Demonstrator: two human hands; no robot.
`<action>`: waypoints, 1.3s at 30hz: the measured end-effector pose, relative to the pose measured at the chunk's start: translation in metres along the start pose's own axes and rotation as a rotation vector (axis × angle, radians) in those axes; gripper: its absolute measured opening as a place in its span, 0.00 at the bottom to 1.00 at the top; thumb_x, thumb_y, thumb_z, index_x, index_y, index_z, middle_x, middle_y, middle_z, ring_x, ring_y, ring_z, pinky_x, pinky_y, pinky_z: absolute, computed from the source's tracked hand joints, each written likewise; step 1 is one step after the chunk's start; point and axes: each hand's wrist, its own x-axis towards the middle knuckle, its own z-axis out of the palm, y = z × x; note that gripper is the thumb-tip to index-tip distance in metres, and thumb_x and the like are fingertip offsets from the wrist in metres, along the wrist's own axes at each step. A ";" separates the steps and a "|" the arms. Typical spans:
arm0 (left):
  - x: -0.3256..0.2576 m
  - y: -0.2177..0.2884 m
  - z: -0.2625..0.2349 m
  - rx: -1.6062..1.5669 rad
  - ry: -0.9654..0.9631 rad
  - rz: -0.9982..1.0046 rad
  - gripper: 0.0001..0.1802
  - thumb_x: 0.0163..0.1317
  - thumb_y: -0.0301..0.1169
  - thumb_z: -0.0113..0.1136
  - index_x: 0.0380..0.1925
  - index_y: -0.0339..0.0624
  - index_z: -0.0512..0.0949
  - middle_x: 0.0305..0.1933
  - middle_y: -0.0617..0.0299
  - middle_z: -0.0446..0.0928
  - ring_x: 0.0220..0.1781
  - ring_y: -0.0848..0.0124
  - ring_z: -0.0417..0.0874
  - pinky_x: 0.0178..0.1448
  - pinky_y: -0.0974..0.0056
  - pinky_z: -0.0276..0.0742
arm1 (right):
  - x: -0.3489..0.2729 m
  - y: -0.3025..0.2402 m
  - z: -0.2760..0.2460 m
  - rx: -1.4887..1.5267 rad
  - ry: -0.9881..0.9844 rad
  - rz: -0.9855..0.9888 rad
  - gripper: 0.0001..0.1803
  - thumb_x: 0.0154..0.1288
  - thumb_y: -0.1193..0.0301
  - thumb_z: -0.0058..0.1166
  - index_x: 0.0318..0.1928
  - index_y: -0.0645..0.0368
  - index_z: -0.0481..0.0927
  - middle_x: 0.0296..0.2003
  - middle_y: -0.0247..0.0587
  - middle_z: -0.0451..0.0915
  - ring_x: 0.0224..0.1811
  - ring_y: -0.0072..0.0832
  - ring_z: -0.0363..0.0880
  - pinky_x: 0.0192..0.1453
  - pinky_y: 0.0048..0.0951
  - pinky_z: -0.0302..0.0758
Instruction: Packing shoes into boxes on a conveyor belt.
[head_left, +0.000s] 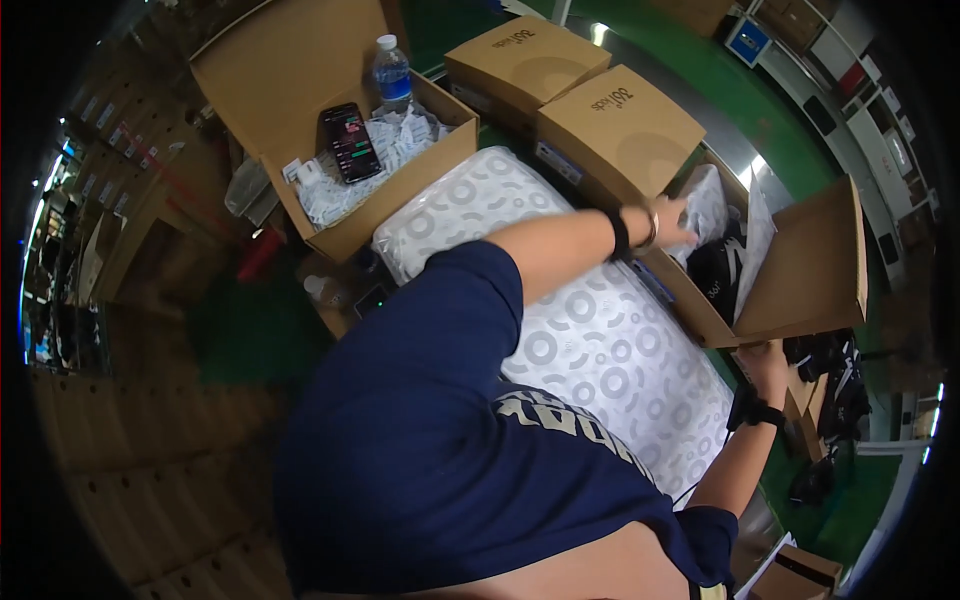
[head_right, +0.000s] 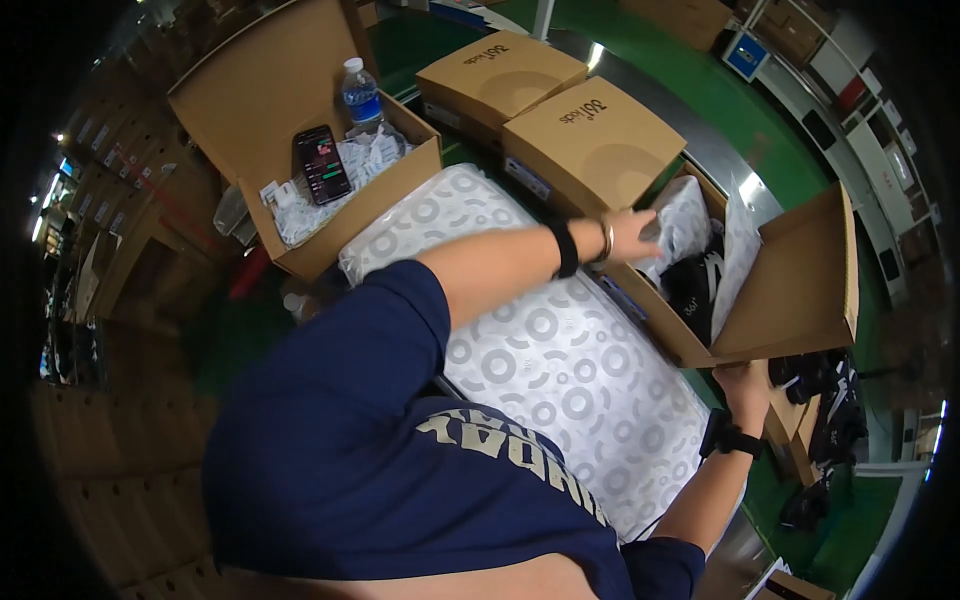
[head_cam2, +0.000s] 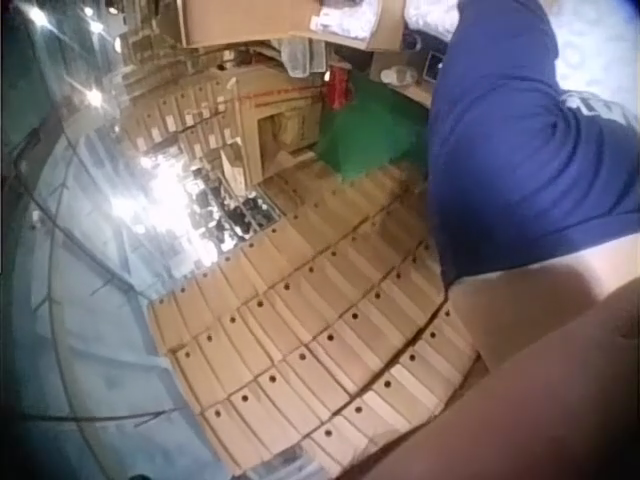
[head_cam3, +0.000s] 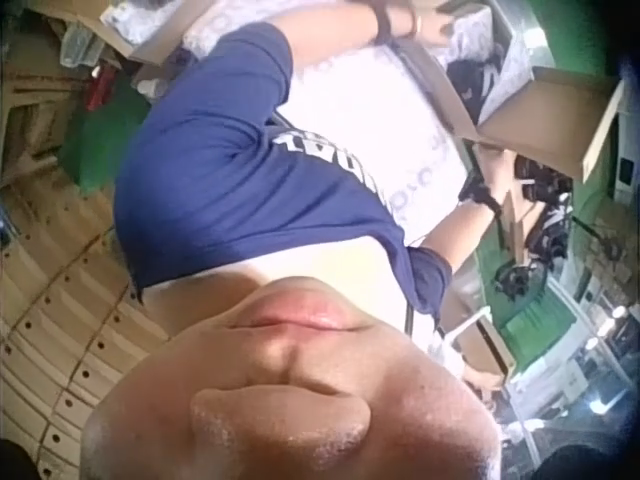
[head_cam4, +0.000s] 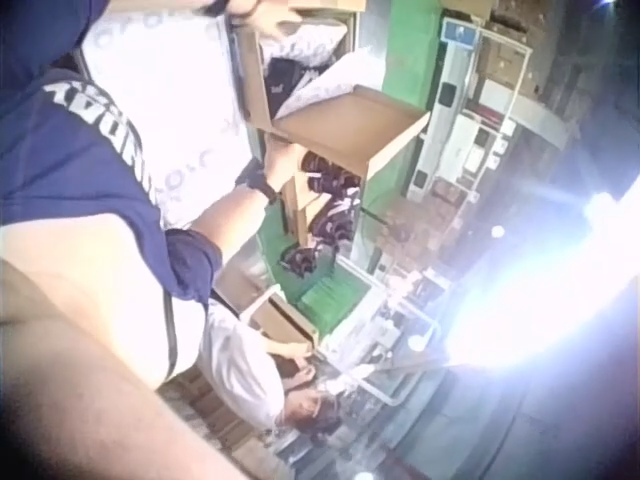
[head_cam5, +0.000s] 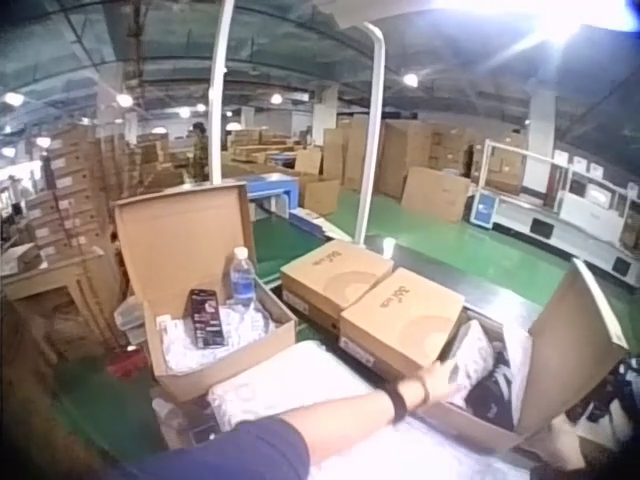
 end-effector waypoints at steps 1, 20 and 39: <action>-0.004 0.004 0.023 -0.238 0.025 -0.035 0.46 0.51 0.59 0.50 0.61 0.38 0.53 0.57 0.39 0.62 0.62 0.51 0.60 0.65 0.61 0.53 | 0.003 0.009 0.000 -0.005 0.018 0.018 0.29 0.42 0.69 0.62 0.48 0.65 0.70 0.42 0.53 0.75 0.44 0.42 0.75 0.47 0.34 0.70; 0.014 0.163 0.086 0.699 -0.319 0.325 0.25 0.50 0.46 0.55 0.52 0.63 0.69 0.63 0.56 0.57 0.64 0.51 0.56 0.58 0.36 0.55 | 0.008 0.107 0.016 1.435 0.696 0.950 0.54 0.46 0.64 0.64 0.62 0.44 0.34 0.59 0.52 0.49 0.59 0.51 0.51 0.51 0.57 0.61; 0.029 -0.084 -0.063 0.836 -0.015 -0.099 0.32 0.41 0.43 0.67 0.50 0.64 0.68 0.67 0.60 0.51 0.65 0.49 0.53 0.62 0.39 0.52 | 0.037 0.087 -0.078 0.132 0.568 0.108 0.44 0.38 0.73 0.66 0.59 0.52 0.59 0.51 0.57 0.61 0.51 0.49 0.65 0.56 0.35 0.65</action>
